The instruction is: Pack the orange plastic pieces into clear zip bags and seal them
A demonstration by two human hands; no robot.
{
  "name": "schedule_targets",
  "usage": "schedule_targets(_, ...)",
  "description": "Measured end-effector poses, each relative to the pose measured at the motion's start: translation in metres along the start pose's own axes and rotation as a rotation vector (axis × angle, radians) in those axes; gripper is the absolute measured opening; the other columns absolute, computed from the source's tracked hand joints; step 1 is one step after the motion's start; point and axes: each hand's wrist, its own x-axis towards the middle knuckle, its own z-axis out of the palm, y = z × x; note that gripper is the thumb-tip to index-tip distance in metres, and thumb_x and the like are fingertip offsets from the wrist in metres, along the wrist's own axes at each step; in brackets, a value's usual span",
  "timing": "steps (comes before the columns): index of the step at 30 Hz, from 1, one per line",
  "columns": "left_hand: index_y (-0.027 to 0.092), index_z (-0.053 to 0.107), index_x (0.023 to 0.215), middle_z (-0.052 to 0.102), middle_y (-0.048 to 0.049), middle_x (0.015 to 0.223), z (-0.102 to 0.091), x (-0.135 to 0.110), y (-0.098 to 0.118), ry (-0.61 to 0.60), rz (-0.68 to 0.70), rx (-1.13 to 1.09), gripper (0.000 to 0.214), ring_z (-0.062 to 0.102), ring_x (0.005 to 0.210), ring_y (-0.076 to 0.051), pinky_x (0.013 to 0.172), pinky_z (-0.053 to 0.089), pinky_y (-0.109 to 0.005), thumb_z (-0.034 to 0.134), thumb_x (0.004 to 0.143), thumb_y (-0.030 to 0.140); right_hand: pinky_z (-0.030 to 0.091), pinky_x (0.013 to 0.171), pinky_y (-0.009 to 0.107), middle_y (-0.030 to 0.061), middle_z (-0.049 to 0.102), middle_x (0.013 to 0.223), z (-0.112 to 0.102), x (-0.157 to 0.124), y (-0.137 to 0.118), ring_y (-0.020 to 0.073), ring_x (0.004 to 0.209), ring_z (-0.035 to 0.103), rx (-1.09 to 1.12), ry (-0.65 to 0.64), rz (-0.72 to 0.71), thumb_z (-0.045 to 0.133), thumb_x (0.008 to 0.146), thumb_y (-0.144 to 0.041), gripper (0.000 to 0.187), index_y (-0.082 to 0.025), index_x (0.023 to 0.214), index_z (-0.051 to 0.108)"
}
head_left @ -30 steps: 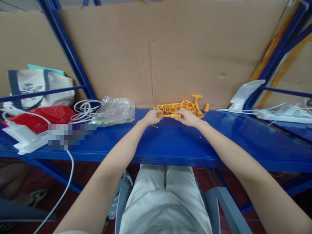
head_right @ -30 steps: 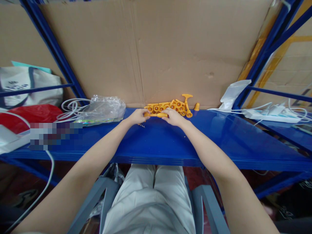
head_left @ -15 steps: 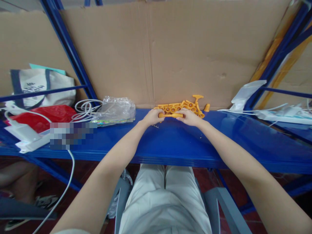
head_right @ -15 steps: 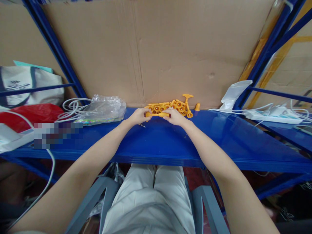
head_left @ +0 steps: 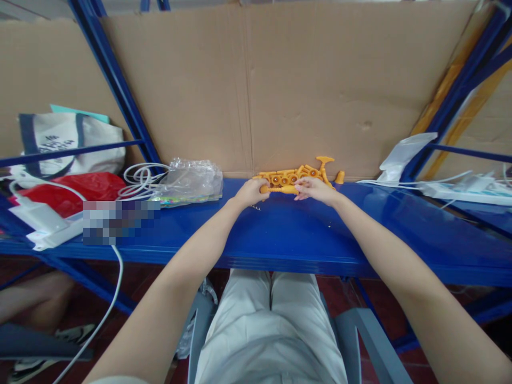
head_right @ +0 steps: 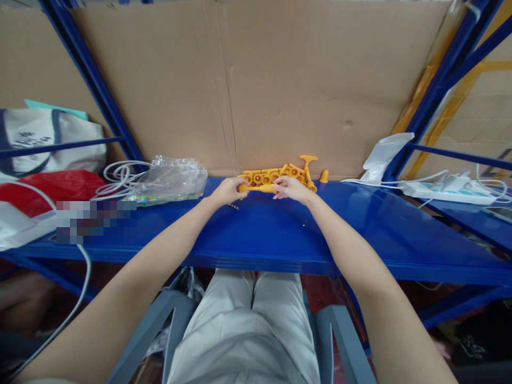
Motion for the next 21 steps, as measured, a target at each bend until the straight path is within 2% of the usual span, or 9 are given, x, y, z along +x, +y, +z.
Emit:
schedule_targets(3,0.017,0.072,0.094,0.074,-0.0052,0.090,0.001,0.000,0.001,0.010,0.002,0.000,0.020,0.067,0.081,-0.019,0.074,0.048,-0.027,0.065,0.075,0.021,0.060,0.060,0.024,0.0058,0.069,0.070,0.007,-0.004,-0.007,0.0140,0.060,0.070,0.064,0.026,0.096,0.052,0.100,-0.040,0.025,-0.020,0.085,0.049)
schedule_targets(6,0.017,0.072,0.094,0.074,-0.0055,0.089,0.001,0.000,0.002,0.009,-0.002,-0.006,0.021,0.067,0.081,-0.019,0.074,0.048,-0.027,0.066,0.075,0.021,0.057,0.055,0.022,0.0060,0.070,0.068,0.010,-0.006,-0.011,0.0132,0.054,0.068,0.071,0.053,0.135,0.047,0.101,-0.042,0.029,-0.021,0.081,0.045)
schedule_targets(10,0.018,0.071,0.091,0.073,-0.0031,0.082,0.001,0.001,0.001,-0.002,-0.003,-0.014,0.018,0.065,0.077,-0.018,0.072,0.047,-0.026,0.064,0.075,0.022,0.060,0.066,0.027,0.0061,0.074,0.078,0.003,-0.008,-0.011,0.0150,0.061,0.071,0.065,-0.020,0.117,0.057,0.098,-0.034,0.015,-0.021,0.096,0.049)
schedule_targets(12,0.018,0.071,0.089,0.073,-0.0026,0.081,0.001,0.001,0.000,-0.002,-0.004,-0.023,0.016,0.065,0.076,-0.017,0.071,0.047,-0.026,0.064,0.076,0.023,0.061,0.071,0.030,0.0043,0.075,0.082,-0.001,-0.008,-0.009,0.0150,0.064,0.072,0.066,-0.056,0.093,0.066,0.092,-0.026,0.021,-0.021,0.104,0.050)
schedule_targets(14,0.018,0.071,0.087,0.073,-0.0027,0.082,0.001,0.001,0.000,0.007,-0.003,-0.030,0.015,0.065,0.076,-0.017,0.071,0.047,-0.026,0.064,0.075,0.023,0.061,0.072,0.031,0.0038,0.075,0.082,-0.004,-0.008,-0.009,0.0147,0.063,0.072,0.069,-0.070,0.072,0.069,0.090,-0.026,0.024,-0.021,0.104,0.050)
schedule_targets(17,0.019,0.071,0.090,0.073,-0.0031,0.085,0.001,0.001,0.000,0.028,0.004,-0.036,0.017,0.065,0.078,-0.018,0.073,0.047,-0.026,0.065,0.074,0.023,0.060,0.065,0.029,0.0073,0.074,0.075,-0.001,-0.009,-0.009,0.0150,0.057,0.069,0.082,-0.086,0.091,0.062,0.095,-0.040,0.023,-0.018,0.091,0.054)
schedule_targets(21,0.018,0.071,0.091,0.073,-0.0033,0.084,0.000,0.000,0.002,0.023,0.000,-0.056,0.018,0.065,0.076,-0.017,0.072,0.047,-0.026,0.065,0.075,0.023,0.049,0.043,0.022,0.0084,0.068,0.058,0.004,-0.009,-0.011,0.0131,0.042,0.060,0.068,-0.066,0.151,0.044,0.096,-0.060,0.048,-0.018,0.076,0.053)
